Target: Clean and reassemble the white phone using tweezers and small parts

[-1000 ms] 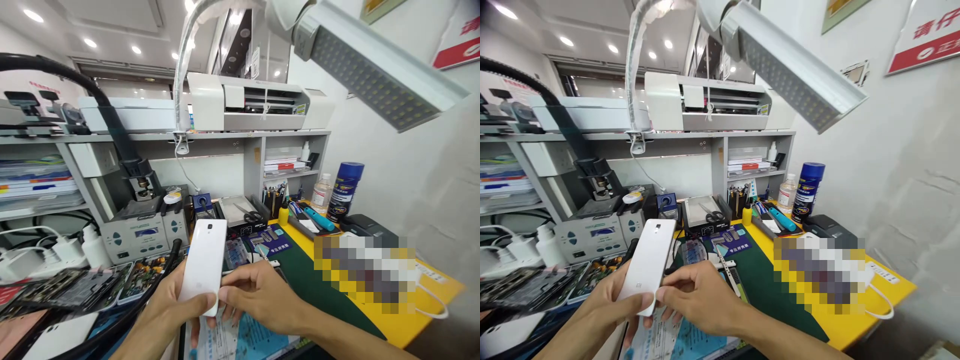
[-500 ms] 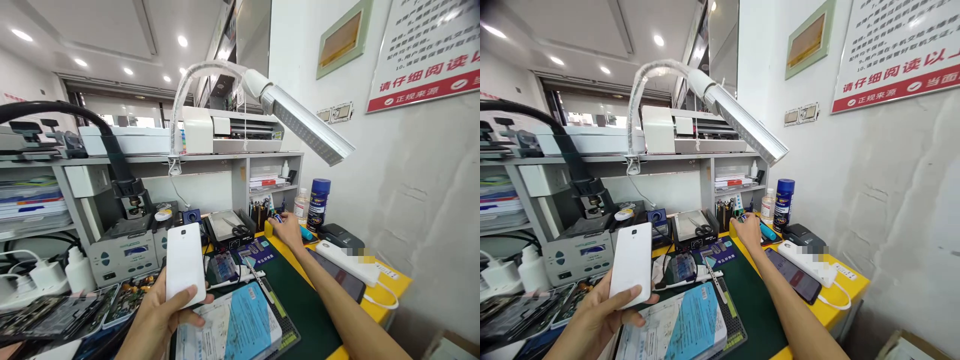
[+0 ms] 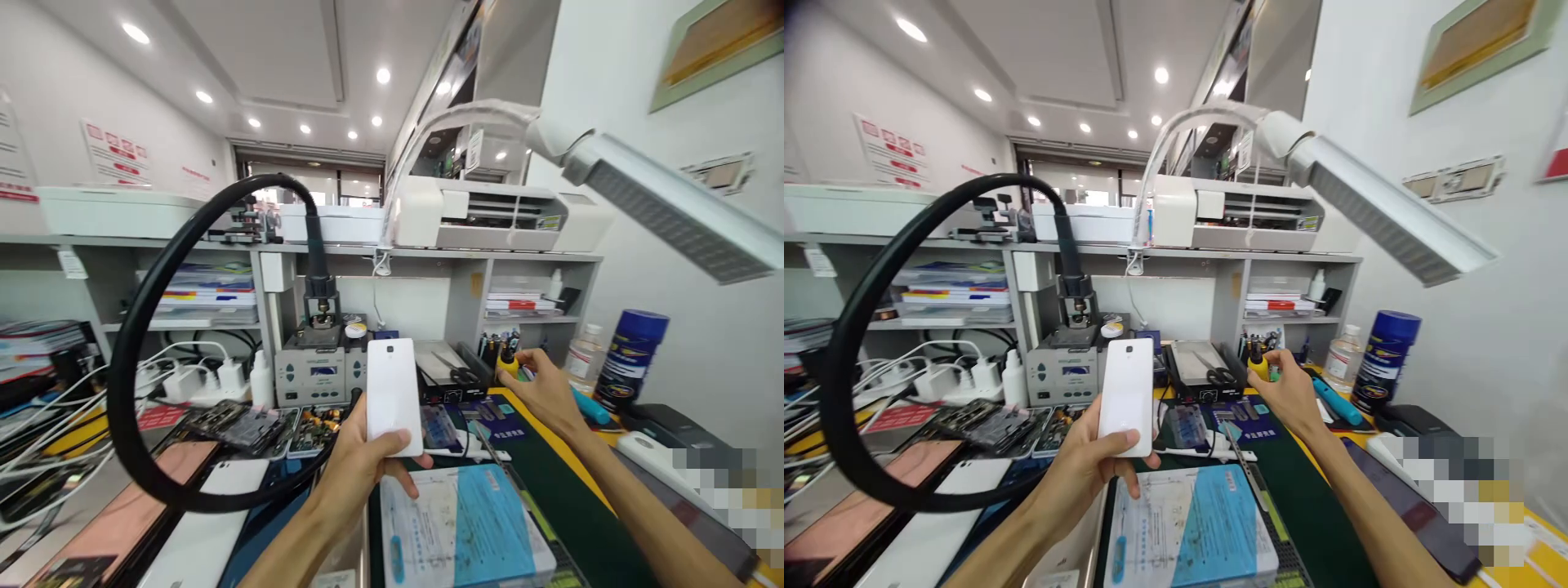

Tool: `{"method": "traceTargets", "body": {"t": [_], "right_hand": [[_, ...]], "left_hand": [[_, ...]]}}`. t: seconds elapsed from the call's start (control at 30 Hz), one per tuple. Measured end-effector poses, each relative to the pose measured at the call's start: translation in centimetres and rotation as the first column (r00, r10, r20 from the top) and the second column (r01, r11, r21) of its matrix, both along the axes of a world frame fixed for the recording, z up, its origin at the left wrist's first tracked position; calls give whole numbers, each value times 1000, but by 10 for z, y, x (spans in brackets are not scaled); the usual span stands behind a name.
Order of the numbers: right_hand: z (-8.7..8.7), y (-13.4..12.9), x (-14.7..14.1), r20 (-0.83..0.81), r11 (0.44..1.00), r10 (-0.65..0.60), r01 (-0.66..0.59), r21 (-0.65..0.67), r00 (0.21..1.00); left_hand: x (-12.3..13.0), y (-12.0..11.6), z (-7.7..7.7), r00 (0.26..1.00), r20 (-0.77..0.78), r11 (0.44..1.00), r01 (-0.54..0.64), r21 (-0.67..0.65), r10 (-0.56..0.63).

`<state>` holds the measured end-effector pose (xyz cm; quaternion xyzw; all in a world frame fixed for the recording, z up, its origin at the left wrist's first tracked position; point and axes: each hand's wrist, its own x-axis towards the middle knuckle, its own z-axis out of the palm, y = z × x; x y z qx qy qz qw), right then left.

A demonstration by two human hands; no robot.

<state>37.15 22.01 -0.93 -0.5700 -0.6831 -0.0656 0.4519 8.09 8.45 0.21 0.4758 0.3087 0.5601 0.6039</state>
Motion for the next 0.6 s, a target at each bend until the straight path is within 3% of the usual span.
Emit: {"method": "traceTargets", "body": {"t": [0.07, 0.17, 0.27, 0.43, 0.6], "right_hand": [[2, -21, -20, 77, 986, 148, -153, 67, 986], [3, -50, -51, 224, 921, 348, -377, 100, 910], [1, -66, -69, 319, 853, 458, -511, 108, 830], [0, -72, -67, 498, 802, 436, -574, 161, 749], [3, -72, -64, 572, 793, 386, -577, 195, 724]], "left_hand": [[-5, 2, 2, 1000, 3, 1000, -7, -6, 7], [-12, 7, 2, 1000, -10, 999, 1, -38, -2], [-16, 12, -3, 999, -30, 996, 20, -86, -22], [-17, 16, -10, 998, -44, 990, 33, -137, -39], [-15, 17, -9, 998, -55, 987, 25, -157, -34]]}}
